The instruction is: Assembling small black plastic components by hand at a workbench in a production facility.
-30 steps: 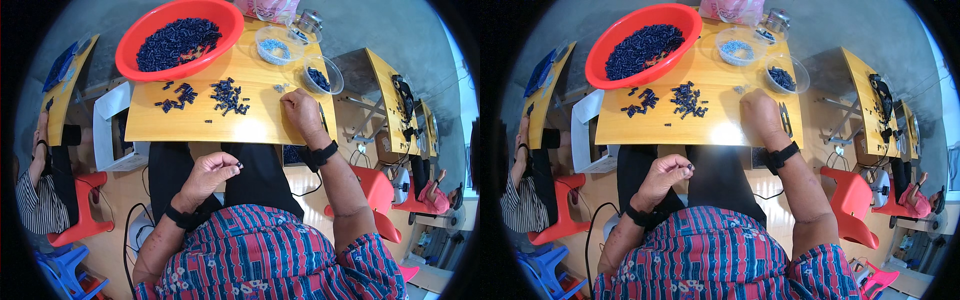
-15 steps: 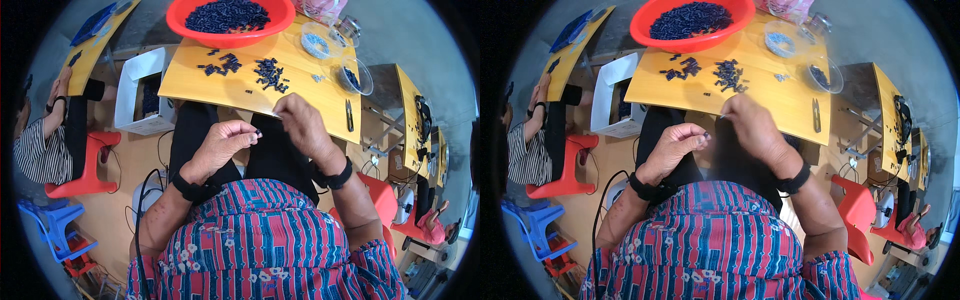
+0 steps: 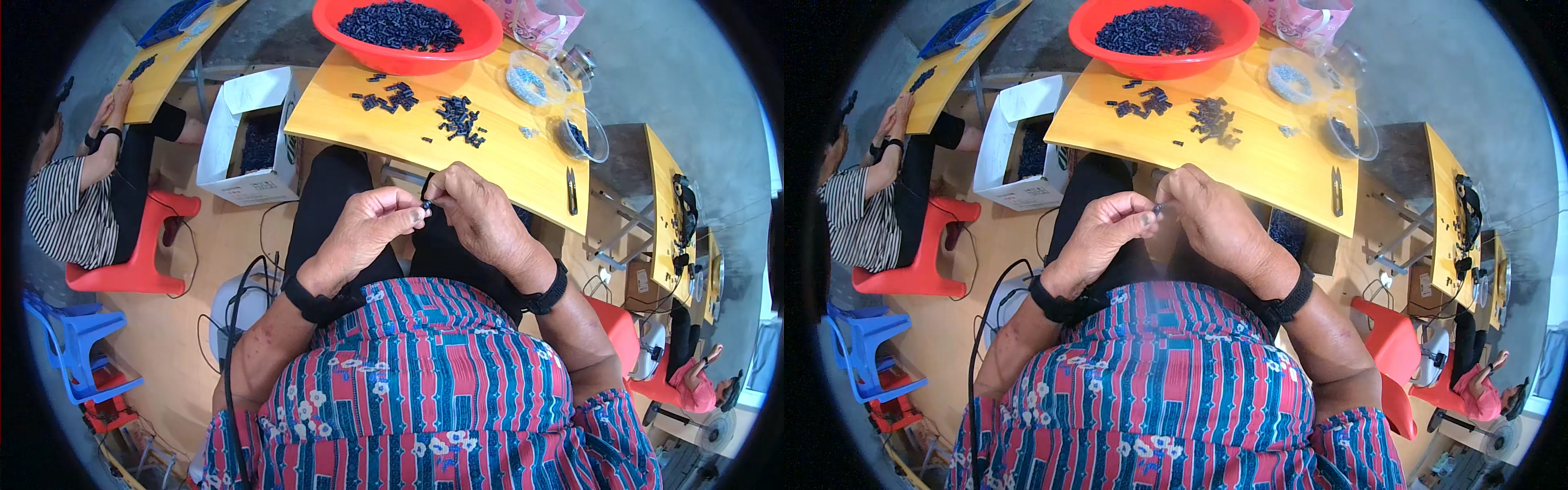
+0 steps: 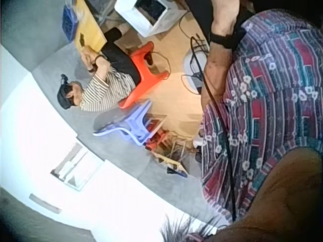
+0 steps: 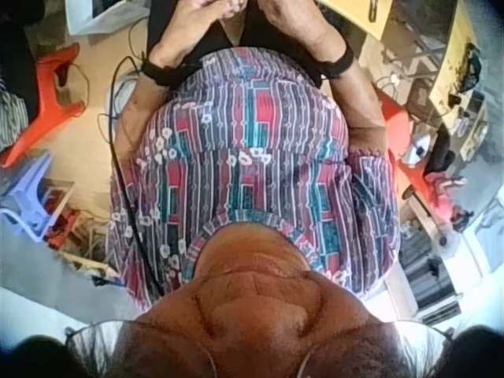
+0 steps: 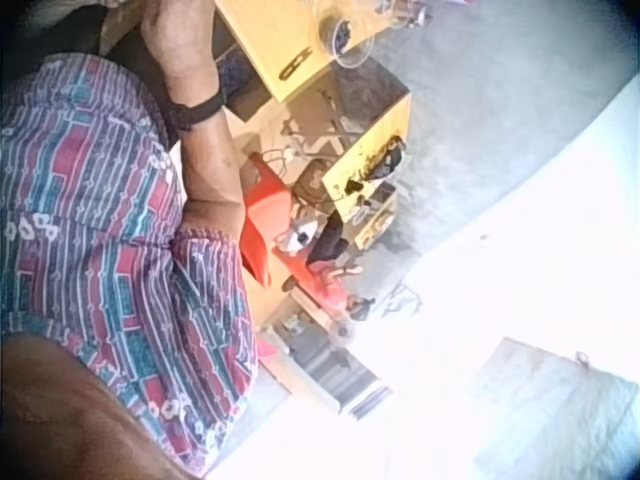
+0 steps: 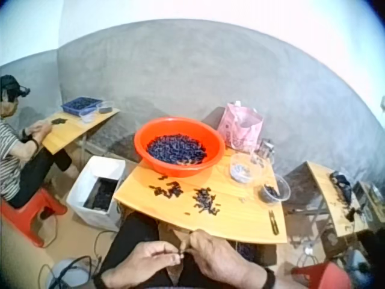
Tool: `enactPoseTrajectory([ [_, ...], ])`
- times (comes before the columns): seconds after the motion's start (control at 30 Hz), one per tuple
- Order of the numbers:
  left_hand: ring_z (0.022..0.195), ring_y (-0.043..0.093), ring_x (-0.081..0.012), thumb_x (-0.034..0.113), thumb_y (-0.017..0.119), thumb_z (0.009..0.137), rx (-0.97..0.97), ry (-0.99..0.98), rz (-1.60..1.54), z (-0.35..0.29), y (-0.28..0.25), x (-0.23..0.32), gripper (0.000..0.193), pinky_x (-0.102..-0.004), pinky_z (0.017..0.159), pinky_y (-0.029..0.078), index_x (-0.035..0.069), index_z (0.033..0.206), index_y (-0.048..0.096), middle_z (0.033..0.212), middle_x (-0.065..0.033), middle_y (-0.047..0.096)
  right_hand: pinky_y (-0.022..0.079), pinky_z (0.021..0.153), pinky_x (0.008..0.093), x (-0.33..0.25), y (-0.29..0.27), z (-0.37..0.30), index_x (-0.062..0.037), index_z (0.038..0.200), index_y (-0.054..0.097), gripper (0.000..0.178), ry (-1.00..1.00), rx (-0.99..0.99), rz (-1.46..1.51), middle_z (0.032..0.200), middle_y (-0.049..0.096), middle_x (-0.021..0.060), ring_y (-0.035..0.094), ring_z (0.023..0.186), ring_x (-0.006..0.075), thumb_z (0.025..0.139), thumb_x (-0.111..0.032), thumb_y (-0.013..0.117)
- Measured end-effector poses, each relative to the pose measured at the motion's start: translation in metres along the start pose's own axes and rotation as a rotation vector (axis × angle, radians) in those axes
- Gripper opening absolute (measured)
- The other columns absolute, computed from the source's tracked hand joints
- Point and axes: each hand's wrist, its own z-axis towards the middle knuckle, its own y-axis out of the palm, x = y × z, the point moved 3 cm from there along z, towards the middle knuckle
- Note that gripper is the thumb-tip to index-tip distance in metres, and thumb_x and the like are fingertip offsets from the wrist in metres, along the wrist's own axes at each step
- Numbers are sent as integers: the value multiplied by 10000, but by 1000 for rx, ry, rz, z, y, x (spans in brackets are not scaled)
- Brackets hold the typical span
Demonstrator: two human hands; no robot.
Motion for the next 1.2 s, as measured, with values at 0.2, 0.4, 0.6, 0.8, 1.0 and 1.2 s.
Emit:
enactPoseTrajectory([
  [0.2,794,561,-62,151,611,935,16,-19,17,-2,4,1,149,-219,752,470,9,964,646,844,0,626,502,619,375,-7,-3,-3,-36,976,516,214,-115,-6,-227,853,538,131,593,700,324,790,60,560],
  [0.4,781,568,-66,146,634,922,75,-56,-34,-3,10,-5,177,-215,717,472,-17,976,681,844,-30,656,507,610,406,-25,-6,-7,-49,987,514,176,-153,-109,-538,849,533,136,622,751,329,817,-37,557],
  [0.6,789,563,-58,160,642,920,60,-60,-77,-4,12,-5,175,-214,742,474,8,1006,654,870,0,636,507,574,291,-10,-1,-16,-21,965,594,180,-1,56,-44,849,566,90,623,654,183,813,75,581],
  [0.8,790,568,-59,174,637,926,43,-23,-108,-4,8,-8,182,-212,743,475,16,1015,654,865,-6,635,530,611,216,4,14,-25,9,1001,665,140,350,227,445,822,643,52,626,662,90,879,43,604],
  [1.0,784,567,-57,185,635,928,80,-45,-120,-2,5,-11,183,-205,736,471,17,1000,653,856,-2,634,525,626,243,8,17,-23,-5,960,691,166,340,254,357,798,666,76,653,671,132,810,45,637],
  [1.2,740,510,-27,150,615,932,98,-49,-42,2,6,-12,139,-182,676,427,19,966,649,825,30,605,507,663,333,9,16,-19,-61,915,689,201,107,242,114,784,627,131,635,739,287,749,43,646],
])
